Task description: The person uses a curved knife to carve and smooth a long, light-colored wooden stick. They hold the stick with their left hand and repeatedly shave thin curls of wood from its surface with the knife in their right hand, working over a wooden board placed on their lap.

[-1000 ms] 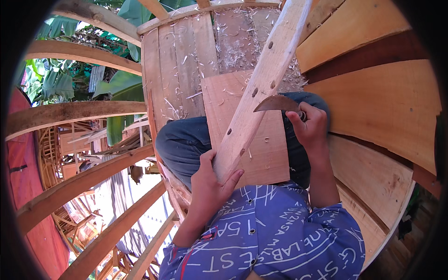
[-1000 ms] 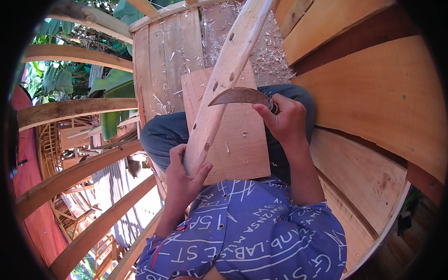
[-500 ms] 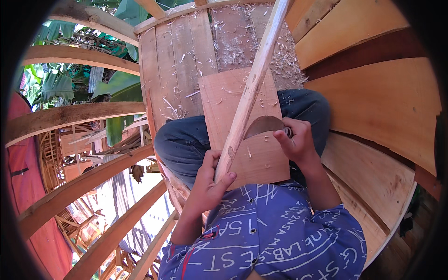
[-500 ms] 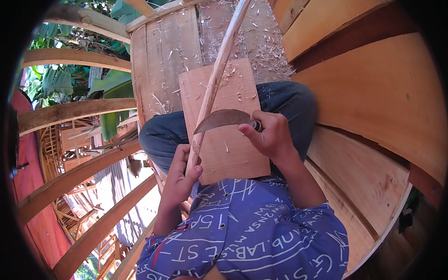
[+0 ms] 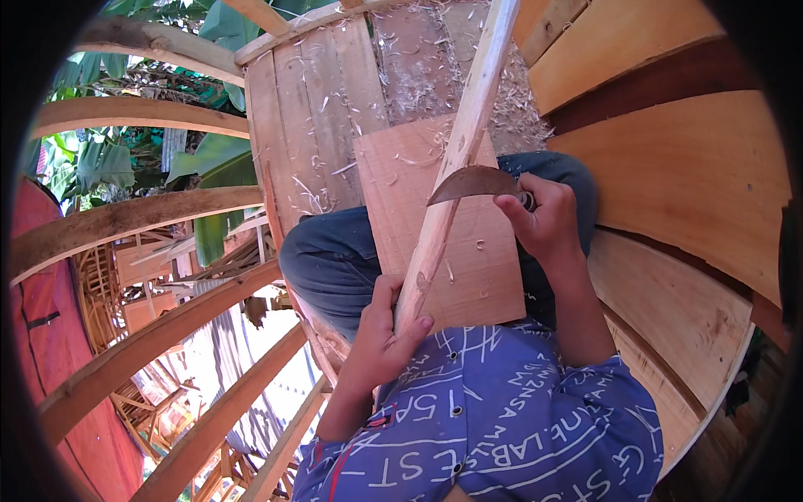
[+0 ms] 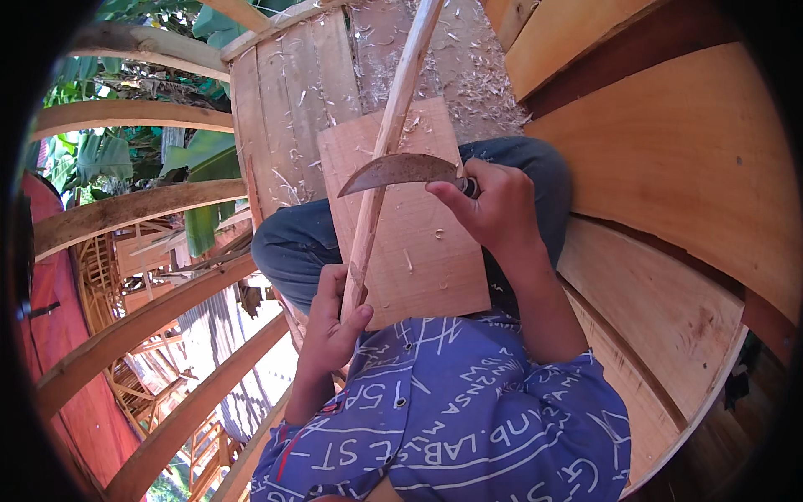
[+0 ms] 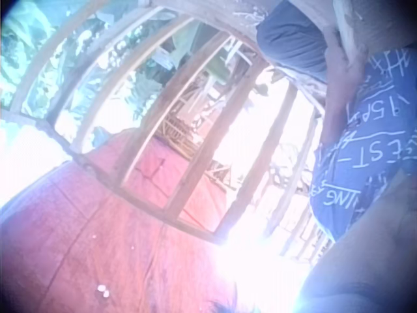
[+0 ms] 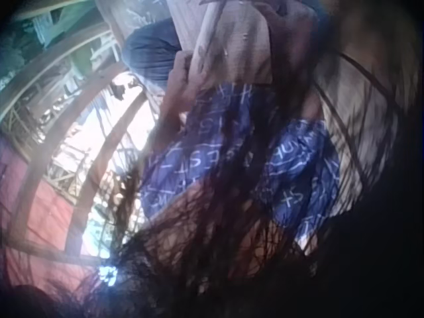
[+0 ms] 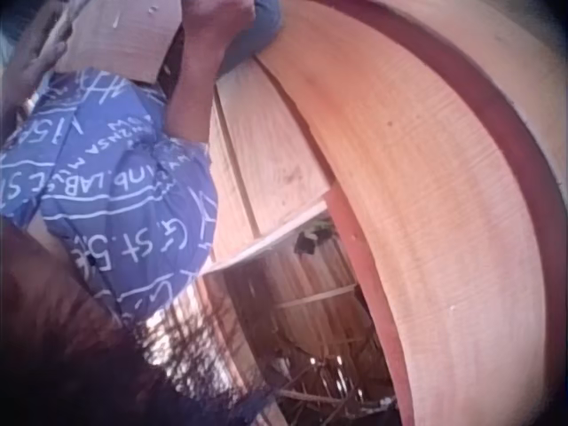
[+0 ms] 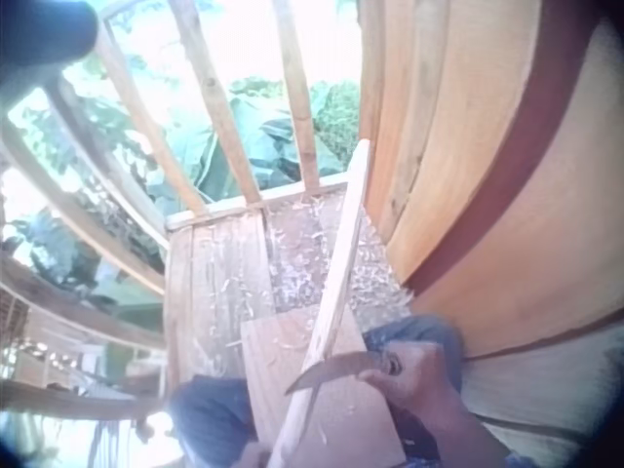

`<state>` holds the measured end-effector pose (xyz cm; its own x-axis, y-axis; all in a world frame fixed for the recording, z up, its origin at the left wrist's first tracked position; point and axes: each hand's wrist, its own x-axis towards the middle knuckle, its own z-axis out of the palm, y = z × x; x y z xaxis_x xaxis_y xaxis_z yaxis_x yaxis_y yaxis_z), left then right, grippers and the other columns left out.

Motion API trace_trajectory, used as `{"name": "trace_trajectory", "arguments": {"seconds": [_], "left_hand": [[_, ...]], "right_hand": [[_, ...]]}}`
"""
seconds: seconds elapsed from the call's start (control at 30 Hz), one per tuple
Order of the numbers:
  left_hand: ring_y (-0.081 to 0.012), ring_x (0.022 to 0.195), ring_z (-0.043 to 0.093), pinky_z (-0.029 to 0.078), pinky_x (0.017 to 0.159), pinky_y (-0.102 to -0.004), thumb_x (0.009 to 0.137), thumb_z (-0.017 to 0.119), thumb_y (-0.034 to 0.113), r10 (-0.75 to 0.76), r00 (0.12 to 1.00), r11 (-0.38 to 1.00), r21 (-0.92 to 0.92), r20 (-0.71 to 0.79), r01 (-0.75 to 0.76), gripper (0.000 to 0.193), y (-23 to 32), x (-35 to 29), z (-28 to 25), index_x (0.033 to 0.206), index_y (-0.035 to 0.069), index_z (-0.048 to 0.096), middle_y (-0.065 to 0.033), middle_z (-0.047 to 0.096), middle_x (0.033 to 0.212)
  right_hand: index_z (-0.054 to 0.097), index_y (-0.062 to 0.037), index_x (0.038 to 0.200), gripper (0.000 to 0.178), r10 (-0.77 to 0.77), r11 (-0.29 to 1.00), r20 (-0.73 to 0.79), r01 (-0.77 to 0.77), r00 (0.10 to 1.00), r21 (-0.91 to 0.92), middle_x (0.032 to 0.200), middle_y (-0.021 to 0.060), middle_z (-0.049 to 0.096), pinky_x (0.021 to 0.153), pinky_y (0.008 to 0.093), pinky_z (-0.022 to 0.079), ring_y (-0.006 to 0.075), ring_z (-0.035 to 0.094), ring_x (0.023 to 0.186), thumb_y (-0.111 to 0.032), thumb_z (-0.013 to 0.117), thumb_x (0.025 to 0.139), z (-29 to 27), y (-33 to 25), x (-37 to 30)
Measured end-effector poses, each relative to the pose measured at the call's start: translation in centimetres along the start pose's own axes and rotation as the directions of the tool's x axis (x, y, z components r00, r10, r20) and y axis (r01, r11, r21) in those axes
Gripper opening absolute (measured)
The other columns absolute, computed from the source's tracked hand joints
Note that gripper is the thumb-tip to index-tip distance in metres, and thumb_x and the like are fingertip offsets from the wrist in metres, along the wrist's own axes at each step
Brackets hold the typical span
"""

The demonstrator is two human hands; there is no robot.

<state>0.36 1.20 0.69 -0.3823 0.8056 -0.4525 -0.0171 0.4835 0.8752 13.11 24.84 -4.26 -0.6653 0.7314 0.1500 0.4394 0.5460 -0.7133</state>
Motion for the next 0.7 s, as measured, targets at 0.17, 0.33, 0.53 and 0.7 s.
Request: {"name": "trace_trajectory", "arguments": {"seconds": [0.17,0.33,0.53,0.7], "left_hand": [[-0.0137,0.074,0.052,0.043,0.068,-0.0303,0.087,0.063,0.024,-0.011,0.999,0.995,-0.097,0.049,0.016,0.046,-0.2,0.0,0.5,0.119,-0.002,0.043,-0.0094,0.056,0.080],[-0.0107,0.072,0.049,0.041,0.067,-0.0269,0.089,0.061,0.025,-0.027,0.986,0.947,-0.312,0.163,0.077,0.049,-0.9,-0.1,0.4,0.125,-0.002,0.040,-0.0041,0.053,0.087],[-0.0062,0.059,0.038,0.032,0.049,-0.0213,0.088,0.061,0.040,-0.063,0.990,0.884,-0.453,0.128,0.115,0.064,-0.3,0.0,1.0,0.133,0.002,0.035,-0.0025,0.042,0.082],[-0.0065,0.060,0.039,0.033,0.050,-0.0209,0.089,0.059,0.042,-0.032,0.993,0.961,-0.270,0.113,0.061,0.066,-1.1,0.0,1.1,0.134,0.001,0.031,-0.0027,0.042,0.082]], "right_hand": [[0.050,-0.0025,0.058,0.063,0.075,0.997,-0.030,-0.076,0.997,-0.034,0.050,0.0148,0.046,0.044,0.0388,0.038,0.0333,0.050,0.046,-0.059,0.066,0.081,-0.7,1.4,0.3],[0.053,-0.0029,0.060,0.062,0.052,0.983,-0.017,-0.049,0.998,0.177,0.049,0.0136,0.047,0.043,0.0372,0.039,0.0317,0.052,0.044,-0.060,0.067,0.080,-0.9,0.9,-0.5],[0.055,-0.0040,0.062,0.061,-0.101,0.990,0.171,0.081,0.980,0.119,0.050,0.0115,0.050,0.045,0.0368,0.044,0.0300,0.058,0.048,-0.062,0.068,0.076,0.6,-2.2,-2.5],[0.054,-0.0043,0.061,0.063,-0.090,0.996,0.140,0.089,0.986,0.014,0.050,0.0114,0.050,0.045,0.0366,0.045,0.0300,0.058,0.048,-0.064,0.069,0.074,0.5,-1.5,-2.3]]}}
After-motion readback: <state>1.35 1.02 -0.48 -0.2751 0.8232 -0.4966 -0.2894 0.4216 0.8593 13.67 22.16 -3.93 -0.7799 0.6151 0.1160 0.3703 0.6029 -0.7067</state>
